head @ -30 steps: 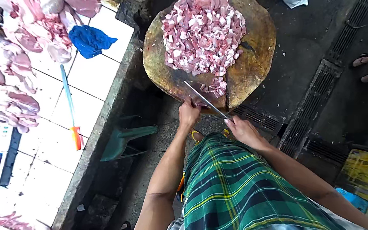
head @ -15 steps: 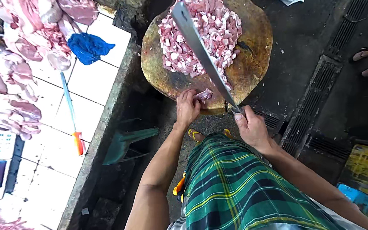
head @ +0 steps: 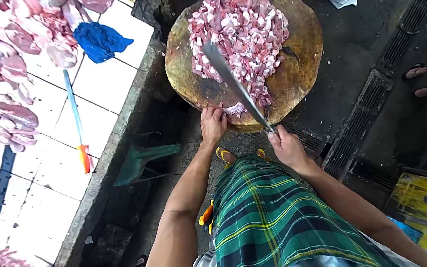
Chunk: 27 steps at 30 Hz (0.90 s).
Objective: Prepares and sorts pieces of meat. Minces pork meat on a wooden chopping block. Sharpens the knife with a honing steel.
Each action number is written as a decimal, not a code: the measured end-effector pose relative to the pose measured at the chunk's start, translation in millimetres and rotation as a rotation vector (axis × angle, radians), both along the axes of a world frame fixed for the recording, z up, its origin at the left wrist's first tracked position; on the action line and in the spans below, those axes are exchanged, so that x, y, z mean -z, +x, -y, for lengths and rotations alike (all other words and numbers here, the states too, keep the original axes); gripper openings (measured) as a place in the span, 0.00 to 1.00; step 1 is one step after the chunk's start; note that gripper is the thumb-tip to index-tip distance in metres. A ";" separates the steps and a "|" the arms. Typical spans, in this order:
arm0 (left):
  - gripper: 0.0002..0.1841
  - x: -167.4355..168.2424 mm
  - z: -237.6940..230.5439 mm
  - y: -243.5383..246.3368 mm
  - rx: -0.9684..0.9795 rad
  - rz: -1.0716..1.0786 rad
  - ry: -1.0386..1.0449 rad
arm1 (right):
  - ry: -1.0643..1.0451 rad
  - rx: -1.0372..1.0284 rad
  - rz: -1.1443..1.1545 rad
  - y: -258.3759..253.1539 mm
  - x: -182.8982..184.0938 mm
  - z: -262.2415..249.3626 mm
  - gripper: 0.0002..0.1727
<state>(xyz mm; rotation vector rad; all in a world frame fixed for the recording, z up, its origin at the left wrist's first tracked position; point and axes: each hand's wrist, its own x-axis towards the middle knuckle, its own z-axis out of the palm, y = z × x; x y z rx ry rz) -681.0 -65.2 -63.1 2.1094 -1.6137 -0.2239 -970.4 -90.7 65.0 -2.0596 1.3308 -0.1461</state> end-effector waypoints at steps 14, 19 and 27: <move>0.13 -0.9 0.8 5.4 -0.082 -0.018 -0.008 | -0.043 -0.024 -0.061 -3.5 7.0 4.1 0.31; 0.13 -5.6 0.0 8.7 -0.094 -0.060 0.028 | 0.208 0.112 -0.337 -12.7 -3.4 15.9 0.39; 0.12 -1.4 0.7 6.9 -0.112 -0.044 0.024 | -0.214 0.008 0.123 12.0 -16.6 -3.9 0.28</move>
